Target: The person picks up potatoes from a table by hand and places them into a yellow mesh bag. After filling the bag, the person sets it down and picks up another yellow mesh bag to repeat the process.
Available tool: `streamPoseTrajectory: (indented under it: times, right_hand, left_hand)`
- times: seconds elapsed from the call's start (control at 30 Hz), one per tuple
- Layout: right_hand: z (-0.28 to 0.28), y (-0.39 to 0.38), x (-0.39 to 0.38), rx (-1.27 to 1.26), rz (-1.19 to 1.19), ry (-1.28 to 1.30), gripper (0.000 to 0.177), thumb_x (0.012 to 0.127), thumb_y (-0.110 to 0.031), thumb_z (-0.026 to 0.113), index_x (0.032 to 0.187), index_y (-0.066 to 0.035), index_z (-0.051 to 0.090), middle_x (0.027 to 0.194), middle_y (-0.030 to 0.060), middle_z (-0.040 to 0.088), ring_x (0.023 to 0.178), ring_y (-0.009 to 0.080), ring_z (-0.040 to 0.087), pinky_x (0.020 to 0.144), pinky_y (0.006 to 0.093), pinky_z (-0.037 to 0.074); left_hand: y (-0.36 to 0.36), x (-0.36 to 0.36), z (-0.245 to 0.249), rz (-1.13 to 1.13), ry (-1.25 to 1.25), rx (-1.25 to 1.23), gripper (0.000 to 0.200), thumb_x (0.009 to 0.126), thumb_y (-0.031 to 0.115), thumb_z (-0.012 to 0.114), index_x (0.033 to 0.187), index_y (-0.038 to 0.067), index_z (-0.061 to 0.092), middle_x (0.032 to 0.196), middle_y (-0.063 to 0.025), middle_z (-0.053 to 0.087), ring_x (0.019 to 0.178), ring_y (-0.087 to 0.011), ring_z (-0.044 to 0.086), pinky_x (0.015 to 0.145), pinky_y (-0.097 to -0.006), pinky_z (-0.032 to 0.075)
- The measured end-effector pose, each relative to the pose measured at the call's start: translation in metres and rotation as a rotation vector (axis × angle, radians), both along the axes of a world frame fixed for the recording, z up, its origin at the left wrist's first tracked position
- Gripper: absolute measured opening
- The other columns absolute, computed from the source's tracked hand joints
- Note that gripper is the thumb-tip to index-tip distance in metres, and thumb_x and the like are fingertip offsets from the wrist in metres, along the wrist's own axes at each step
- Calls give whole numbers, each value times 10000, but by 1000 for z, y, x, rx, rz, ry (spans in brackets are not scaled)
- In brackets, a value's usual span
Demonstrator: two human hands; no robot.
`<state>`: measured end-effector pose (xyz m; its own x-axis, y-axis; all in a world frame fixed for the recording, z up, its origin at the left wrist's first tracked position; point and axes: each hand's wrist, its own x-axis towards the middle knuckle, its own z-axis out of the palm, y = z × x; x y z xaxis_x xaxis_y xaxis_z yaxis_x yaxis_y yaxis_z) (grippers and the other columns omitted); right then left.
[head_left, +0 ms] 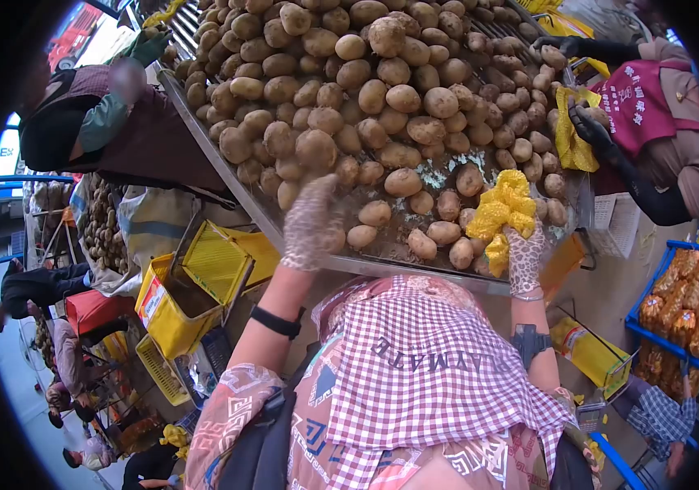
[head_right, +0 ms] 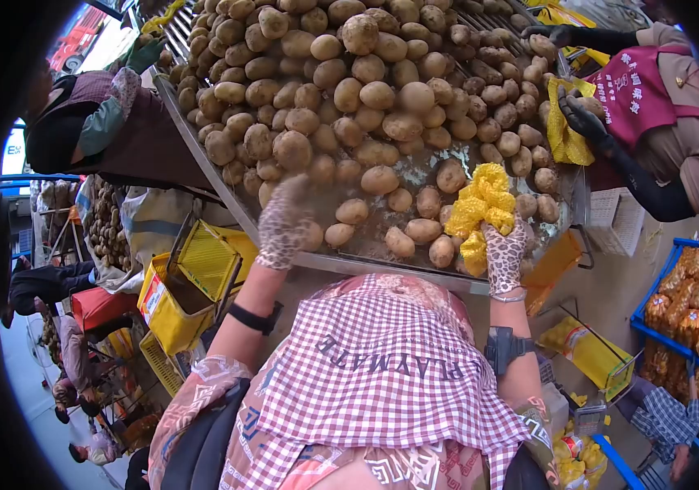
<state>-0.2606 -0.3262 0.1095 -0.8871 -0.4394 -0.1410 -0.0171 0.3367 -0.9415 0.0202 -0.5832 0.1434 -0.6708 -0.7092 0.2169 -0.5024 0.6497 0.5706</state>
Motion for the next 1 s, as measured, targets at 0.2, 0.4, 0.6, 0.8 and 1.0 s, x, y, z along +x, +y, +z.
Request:
streamPoseTrajectory:
  times: [0.2, 0.4, 0.6, 0.8, 1.0]
  right_hand:
    - [1, 3, 20, 74, 43, 60, 558, 752, -19, 726, 1253, 34, 487, 1177, 136, 586, 1067, 205, 574, 935, 313, 455]
    - [40, -19, 37, 196, 262, 619, 539, 642, -80, 733, 1151, 10, 583, 1140, 208, 584, 1118, 355, 542, 984, 411, 423]
    - [38, -53, 25, 614, 427, 428, 511, 719, -110, 691, 1212, -55, 568, 1239, 182, 536, 1161, 314, 518, 1000, 366, 417]
    - [81, -72, 43, 140, 557, 597, 501, 689, -73, 695, 1167, 10, 570, 1203, 178, 566, 1133, 304, 543, 992, 363, 421]
    - [54, -59, -6, 349, 209, 115, 487, 726, -53, 689, 1192, 3, 561, 1142, 160, 611, 1032, 291, 604, 909, 345, 474]
  left_hand:
    - [26, -114, -14, -140, -491, 67, 579, 740, 274, 706, 1254, 78, 524, 1320, -157, 486, 1172, -338, 494, 1003, -432, 382]
    - [34, -108, -37, -314, -196, 75, 554, 704, 236, 739, 1205, 94, 552, 1238, -151, 547, 1084, -340, 545, 918, -395, 445]
    - [29, -105, -21, -474, 55, -69, 457, 674, 122, 715, 1113, 100, 588, 1142, -131, 597, 1055, -329, 560, 886, -401, 472]
    - [12, -94, -9, -535, 140, -231, 421, 656, 76, 688, 1062, 68, 580, 1160, -135, 587, 1044, -342, 563, 862, -420, 484]
    - [24, -85, 7, -386, 398, 508, 547, 812, 219, 707, 1260, 94, 419, 1162, -109, 557, 1008, -252, 590, 838, -376, 534]
